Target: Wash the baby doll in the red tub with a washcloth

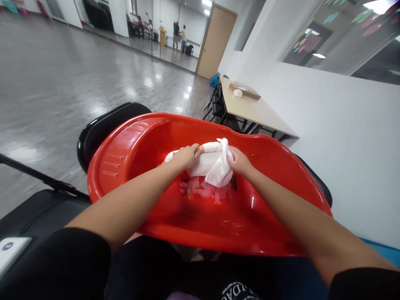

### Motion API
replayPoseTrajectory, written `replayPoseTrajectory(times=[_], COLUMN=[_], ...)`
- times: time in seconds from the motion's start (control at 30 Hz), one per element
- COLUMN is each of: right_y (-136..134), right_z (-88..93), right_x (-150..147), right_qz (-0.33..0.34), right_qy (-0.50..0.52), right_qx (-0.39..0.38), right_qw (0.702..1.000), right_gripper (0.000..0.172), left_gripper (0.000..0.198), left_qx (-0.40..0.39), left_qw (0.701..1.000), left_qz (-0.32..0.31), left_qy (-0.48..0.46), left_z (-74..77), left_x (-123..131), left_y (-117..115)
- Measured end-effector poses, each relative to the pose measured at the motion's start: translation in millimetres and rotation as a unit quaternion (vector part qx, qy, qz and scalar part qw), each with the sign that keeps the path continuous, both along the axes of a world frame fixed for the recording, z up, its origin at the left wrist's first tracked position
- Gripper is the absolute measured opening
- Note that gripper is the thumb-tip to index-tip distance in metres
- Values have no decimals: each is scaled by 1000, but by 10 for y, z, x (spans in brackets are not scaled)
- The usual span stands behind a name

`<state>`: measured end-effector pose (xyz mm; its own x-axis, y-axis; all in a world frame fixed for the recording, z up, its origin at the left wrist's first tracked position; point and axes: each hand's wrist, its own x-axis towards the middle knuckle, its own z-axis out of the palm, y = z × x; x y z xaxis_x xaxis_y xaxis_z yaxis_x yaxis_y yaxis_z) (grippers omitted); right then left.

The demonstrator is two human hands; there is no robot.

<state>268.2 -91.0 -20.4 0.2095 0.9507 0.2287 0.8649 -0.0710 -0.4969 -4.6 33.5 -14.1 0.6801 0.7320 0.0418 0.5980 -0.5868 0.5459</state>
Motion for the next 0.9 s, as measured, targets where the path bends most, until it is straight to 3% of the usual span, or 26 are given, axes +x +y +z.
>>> replayPoseTrajectory(times=[0.1,0.2,0.33,0.43,0.6,0.73,0.8,0.9], right_y=[-116,-273,-399,-403,-408,-405,-362,-275], right_z=[-191,-369,-435,-431,-577,-757,-795,-778], right_x=[4,61,107,88,56,23,-36,-202], right_qz=[71,83,111,123,210,236,259,201], right_qy=[-173,-314,-439,-463,-459,-432,-368,-118], right_qx=[-70,-62,-6,16,-19,-57,-79,-124], right_qw=[980,944,891,878,863,869,890,965], right_gripper=[58,63,38,25,34,31,33,26], left_gripper=[29,31,30,32,35,37,37,42], left_qx=[5,8,17,15,4,-9,-15,-24], left_qw=[1000,1000,999,999,999,1000,1000,1000], left_qz=[-4,-12,-22,-23,-18,-9,-6,-3], left_qy=[-2,-8,-26,-29,-32,-21,-10,1], left_z=[-31,-86,-171,-206,-209,-172,-136,-64], left_x=[-14,-9,10,9,-2,-10,-17,-36], left_y=[19,49,89,104,106,90,76,57])
